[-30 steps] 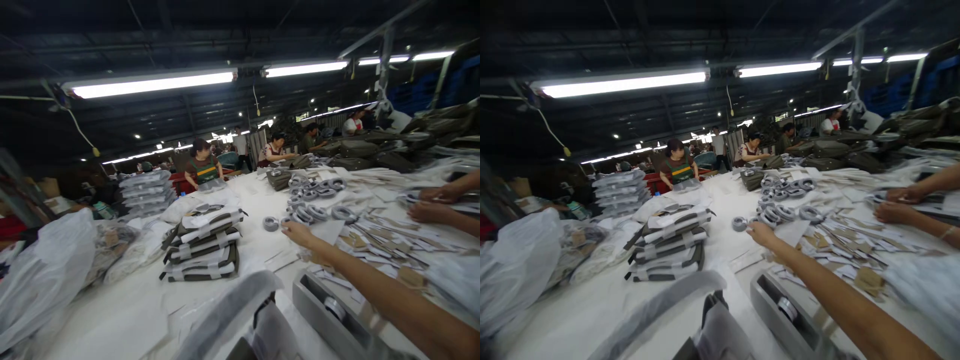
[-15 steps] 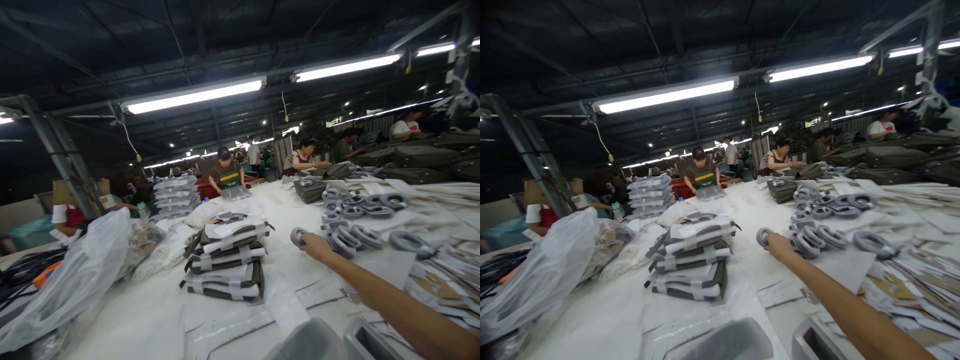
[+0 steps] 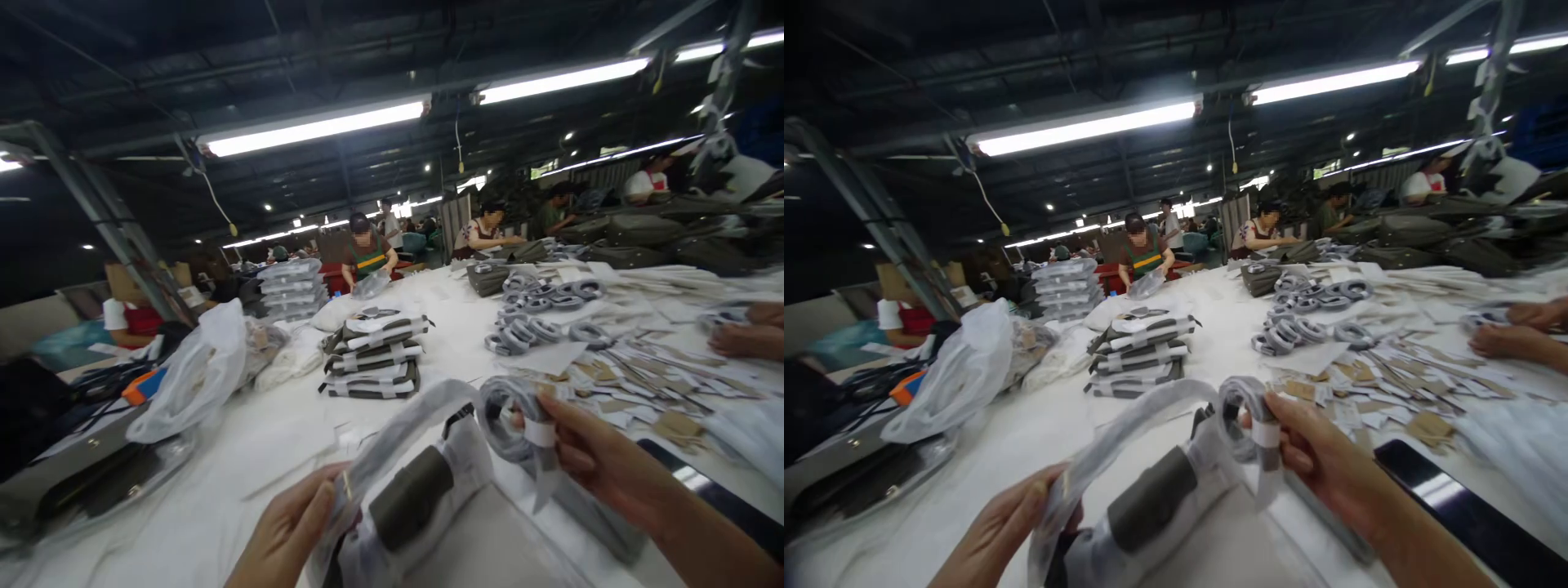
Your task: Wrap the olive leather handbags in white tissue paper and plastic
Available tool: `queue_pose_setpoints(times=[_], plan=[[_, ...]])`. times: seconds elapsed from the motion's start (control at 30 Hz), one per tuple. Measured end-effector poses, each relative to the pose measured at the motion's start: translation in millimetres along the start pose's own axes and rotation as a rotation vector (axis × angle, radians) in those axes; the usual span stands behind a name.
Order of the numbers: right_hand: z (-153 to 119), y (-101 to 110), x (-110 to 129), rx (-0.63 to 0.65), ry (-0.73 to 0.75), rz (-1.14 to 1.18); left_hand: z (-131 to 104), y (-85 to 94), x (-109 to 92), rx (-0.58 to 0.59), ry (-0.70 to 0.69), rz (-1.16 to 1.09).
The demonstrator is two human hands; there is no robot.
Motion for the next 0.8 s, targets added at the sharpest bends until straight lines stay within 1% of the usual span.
queue_pose_setpoints(times=[0.07, 0.13, 0.2, 0.3, 0.4, 0.57, 0.7, 0.8], plan=[[-19.9, -23.7, -27.6, 0.056, -0.07, 0.135, 1.5, -0.7, -14.2, 0.079, -0.025, 0.017], [-31.7, -50.4, -48.7, 0.117, -0.096, 0.223, 4.1, -1.1, -22.3, 0.131, -0.043, 0.013], [-36.6, -76.2, -62.5, 0.153, -0.093, 0.261, 7.6, -1.0, -24.2, 0.151, -0.045, -0.021], [-33.0, -106.0, -74.7, 0.136, -0.105, 0.277, 13.1, -0.3, -21.8, 0.137, -0.023, -0.115], [-21.5, -124.9, -81.3, 0.082, -0.098, 0.35, 16.9, -0.5, -22.7, 0.117, -0.013, -0.163], [-5.8, -148.8, -86.4, -0.001, -0.039, 0.609, 20.3, -5.7, -31.0, 0.092, -0.047, -0.153], [-5.6, -166.5, -81.6, 0.005, -0.021, 0.68, 22.1, -10.7, -35.7, 0.078, -0.094, -0.103], [-10.2, -172.4, -72.1, 0.006, 0.025, 0.687, 22.4, -10.0, -38.5, 0.052, -0.136, -0.056]])
Point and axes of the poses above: each hand's wrist, its own z-axis towards the middle knuckle, its own y-axis out of the back of the hand, x = y × z, the point moved 4 cm from there along z, towards the middle knuckle, and after that the axes turned 4 degrees about x, right-handed, at the moved point
